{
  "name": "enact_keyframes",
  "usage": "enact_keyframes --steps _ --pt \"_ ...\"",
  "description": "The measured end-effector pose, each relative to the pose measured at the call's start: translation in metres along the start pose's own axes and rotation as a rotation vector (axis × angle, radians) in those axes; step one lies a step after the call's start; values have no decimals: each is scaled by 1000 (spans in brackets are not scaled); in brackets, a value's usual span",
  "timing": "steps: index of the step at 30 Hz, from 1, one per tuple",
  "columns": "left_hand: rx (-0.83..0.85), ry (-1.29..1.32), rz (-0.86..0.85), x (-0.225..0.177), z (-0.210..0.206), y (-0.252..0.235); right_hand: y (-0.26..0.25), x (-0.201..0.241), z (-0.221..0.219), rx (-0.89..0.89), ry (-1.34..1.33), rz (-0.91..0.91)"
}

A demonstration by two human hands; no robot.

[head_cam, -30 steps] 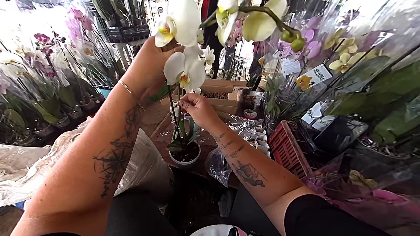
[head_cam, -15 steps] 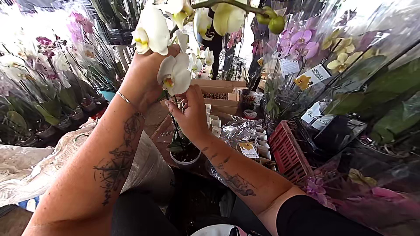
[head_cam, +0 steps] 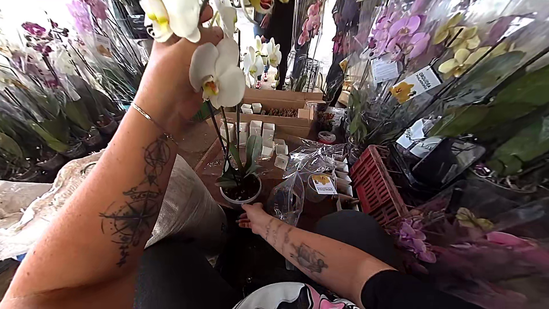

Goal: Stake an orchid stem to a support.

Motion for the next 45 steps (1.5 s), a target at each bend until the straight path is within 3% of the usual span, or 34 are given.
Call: enact_keyframes --steps 15,21,27,33,36,41,45 --pt "12 21 -41 7 -10 1 -46 19 -5 -82 -118 -28" --pt "47 12 -39 3 -8 7 -65 52 14 33 180 -132" --pt "25 32 -28 5 -13 16 -79 87 28 10 500 -82" --pt "115 -82 -8 4 -12 15 -108 104 37 -145 707 195" --pt "146 -169 9 2 -14 13 -100 88 37 -224 631 257" --pt "100 -267 40 -3 -17 6 -93 57 28 -141 379 187" --pt "52 -355 73 -6 -22 7 -95 63 28 -97 358 171"
Point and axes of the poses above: each hand's wrist, its own y-axis away from the middle knuckle, its own z-axis out of the back of the hand, x = y × z, the point moved 2 cm from there along -y, towards the middle knuckle
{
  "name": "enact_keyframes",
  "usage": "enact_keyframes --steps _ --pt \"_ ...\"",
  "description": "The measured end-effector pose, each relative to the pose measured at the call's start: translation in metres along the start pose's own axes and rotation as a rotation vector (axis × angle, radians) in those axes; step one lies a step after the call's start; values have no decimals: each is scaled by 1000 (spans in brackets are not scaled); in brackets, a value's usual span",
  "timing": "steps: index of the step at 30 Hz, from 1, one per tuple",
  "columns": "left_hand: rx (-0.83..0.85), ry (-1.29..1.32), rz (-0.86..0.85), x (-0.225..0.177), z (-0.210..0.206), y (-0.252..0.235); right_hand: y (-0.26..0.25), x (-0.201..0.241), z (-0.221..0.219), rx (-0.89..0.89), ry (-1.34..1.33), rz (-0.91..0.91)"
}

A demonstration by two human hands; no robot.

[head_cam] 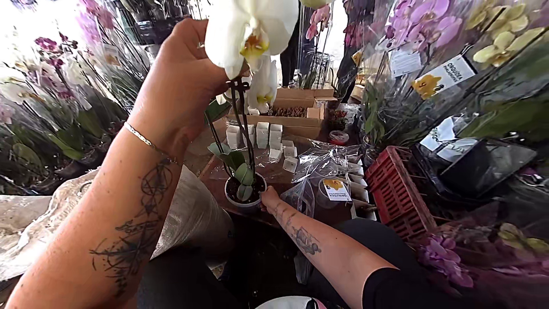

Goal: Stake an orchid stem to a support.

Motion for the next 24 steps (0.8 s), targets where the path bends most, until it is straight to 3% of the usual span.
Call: enact_keyframes --steps 8,11,14,17,20,24 --pt "-29 -102 37 -5 -12 -5 -20 20 9 48 174 23" --pt "-23 -136 34 -9 -15 -7 -12 29 16 -26 410 156" --pt "-28 -182 18 -11 -14 -9 45 53 27 -193 519 464" --pt "-26 -188 -7 -9 -13 -10 118 82 39 -380 303 993" --pt "-30 -188 -21 -6 -13 -11 192 120 49 -457 85 1485" --pt "-37 -217 14 -10 -13 -14 272 148 49 -542 64 1844"
Point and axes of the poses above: each hand's wrist, its own y-axis away from the middle knuckle, its own z-axis out of the back of the hand, x = y × z, the point moved 2 cm from there along -y, towards the middle knuckle
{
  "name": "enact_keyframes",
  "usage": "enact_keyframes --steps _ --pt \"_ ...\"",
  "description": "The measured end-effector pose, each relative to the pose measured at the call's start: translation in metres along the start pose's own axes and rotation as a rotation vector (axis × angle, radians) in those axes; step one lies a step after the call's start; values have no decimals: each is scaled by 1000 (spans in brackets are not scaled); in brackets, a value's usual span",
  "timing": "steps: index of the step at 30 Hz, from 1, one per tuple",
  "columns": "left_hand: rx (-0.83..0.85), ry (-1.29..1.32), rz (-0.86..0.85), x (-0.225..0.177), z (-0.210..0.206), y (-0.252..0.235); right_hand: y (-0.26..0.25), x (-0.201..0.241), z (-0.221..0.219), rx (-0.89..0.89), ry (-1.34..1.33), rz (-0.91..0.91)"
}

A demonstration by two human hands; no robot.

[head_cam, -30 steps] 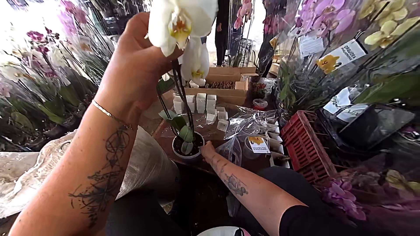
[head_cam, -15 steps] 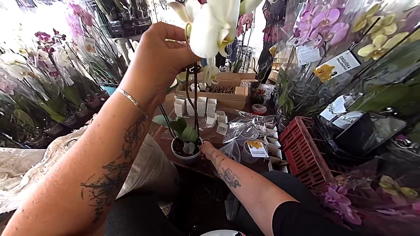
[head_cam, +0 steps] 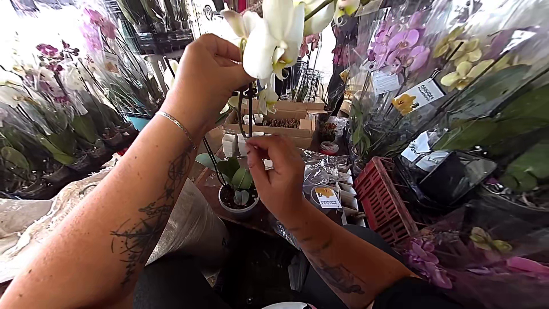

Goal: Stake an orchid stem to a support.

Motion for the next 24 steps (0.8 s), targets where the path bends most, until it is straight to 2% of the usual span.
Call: enact_keyframes --steps 4,6,10,16,24 --pt "0 -38 39 -1 0 -1 -23 8 -6 15 237 -38" --pt "2 -49 39 -1 -1 -4 -33 2 -9 -48 335 -34" --pt "8 -81 50 -2 -4 -8 -46 -2 -6 -158 482 35" --pt "27 -88 64 -4 -9 -10 -61 -7 3 -204 632 95" --pt "26 -69 49 -2 -15 -12 -72 -10 5 -41 664 -45"
Point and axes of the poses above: each hand's wrist, its own y-axis away from the middle knuckle, its own z-axis out of the back of the hand, x = y × z, the point moved 2 cm from there along -y, towards the middle knuckle
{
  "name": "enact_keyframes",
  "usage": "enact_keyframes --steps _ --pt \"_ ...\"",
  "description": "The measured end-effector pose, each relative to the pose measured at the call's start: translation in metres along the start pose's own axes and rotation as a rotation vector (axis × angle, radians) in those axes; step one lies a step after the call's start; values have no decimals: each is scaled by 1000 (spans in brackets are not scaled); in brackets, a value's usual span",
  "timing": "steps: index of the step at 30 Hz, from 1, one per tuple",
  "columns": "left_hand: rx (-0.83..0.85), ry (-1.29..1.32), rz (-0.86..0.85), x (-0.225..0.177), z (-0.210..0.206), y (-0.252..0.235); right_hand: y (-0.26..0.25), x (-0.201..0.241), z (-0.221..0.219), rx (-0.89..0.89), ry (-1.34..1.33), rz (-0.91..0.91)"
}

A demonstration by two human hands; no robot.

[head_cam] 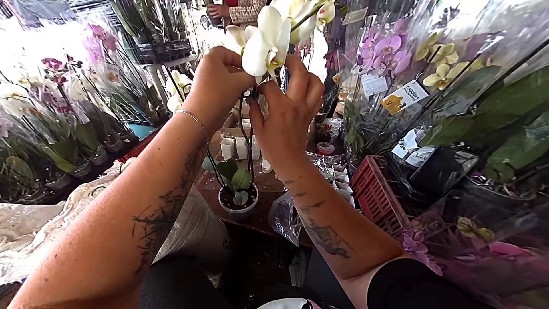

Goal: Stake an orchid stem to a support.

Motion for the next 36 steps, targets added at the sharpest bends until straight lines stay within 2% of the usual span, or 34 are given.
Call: enact_keyframes --steps 4,10,18,23,36 --pt "-10 -9 31 0 -1 -1 -3 -3 -2 47 -129 -48" --pt "15 31 56 -2 -2 1 0 -8 -12 16 -294 -122" --pt "64 67 87 -5 -1 -1 0 -7 -15 -11 -363 -196" --pt "160 181 120 -3 5 0 -2 -10 -12 41 -391 -218" --pt "151 315 241 2 1 1 -6 -11 2 196 -370 -244"
Point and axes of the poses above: each hand's wrist, its own y-axis away from the middle knuckle, its own z-axis out of the back of the hand, x = y × z, the point moved 2 cm from there along -y, towards the middle knuckle
